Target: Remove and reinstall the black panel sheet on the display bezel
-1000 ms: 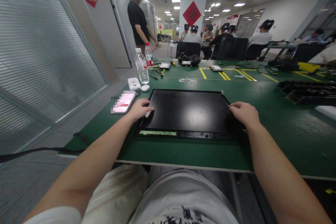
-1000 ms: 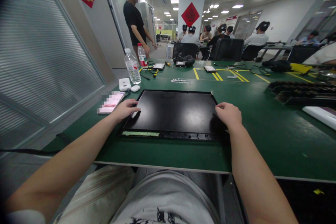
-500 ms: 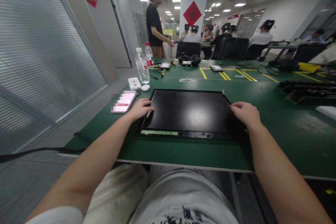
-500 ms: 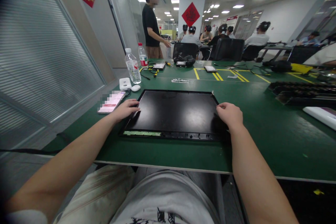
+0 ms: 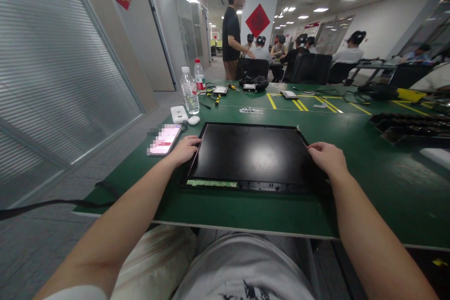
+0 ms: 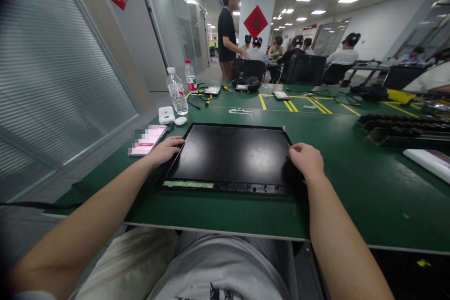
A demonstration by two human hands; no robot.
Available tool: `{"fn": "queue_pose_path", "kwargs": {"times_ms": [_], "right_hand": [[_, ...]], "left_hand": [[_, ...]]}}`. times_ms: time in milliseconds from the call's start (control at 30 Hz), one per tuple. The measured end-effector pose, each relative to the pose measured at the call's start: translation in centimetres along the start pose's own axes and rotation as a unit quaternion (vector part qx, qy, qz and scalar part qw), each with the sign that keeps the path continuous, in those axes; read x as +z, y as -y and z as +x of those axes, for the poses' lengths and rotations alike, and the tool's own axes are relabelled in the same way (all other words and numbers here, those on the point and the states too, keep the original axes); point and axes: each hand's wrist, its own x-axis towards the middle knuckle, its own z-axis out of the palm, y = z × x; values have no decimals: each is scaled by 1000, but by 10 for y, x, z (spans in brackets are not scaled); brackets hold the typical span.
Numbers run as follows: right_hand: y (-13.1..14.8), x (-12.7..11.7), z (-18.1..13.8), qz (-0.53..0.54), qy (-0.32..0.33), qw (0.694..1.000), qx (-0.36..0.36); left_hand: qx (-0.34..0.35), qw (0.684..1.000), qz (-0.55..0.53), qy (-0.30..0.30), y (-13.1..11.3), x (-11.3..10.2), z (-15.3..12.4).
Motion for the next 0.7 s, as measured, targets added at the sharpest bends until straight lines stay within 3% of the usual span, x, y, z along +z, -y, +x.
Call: {"fn": "queue_pose_path", "kwargs": {"times_ms": [333,700], "right_hand": [[-9,7,7,39,-15,999,0],[-9,15,8,42,5,999,-10]], "left_hand": [[-4,1000,12,-5,-1,2,1],[42,991,126,25,-2,0,-3]]}}
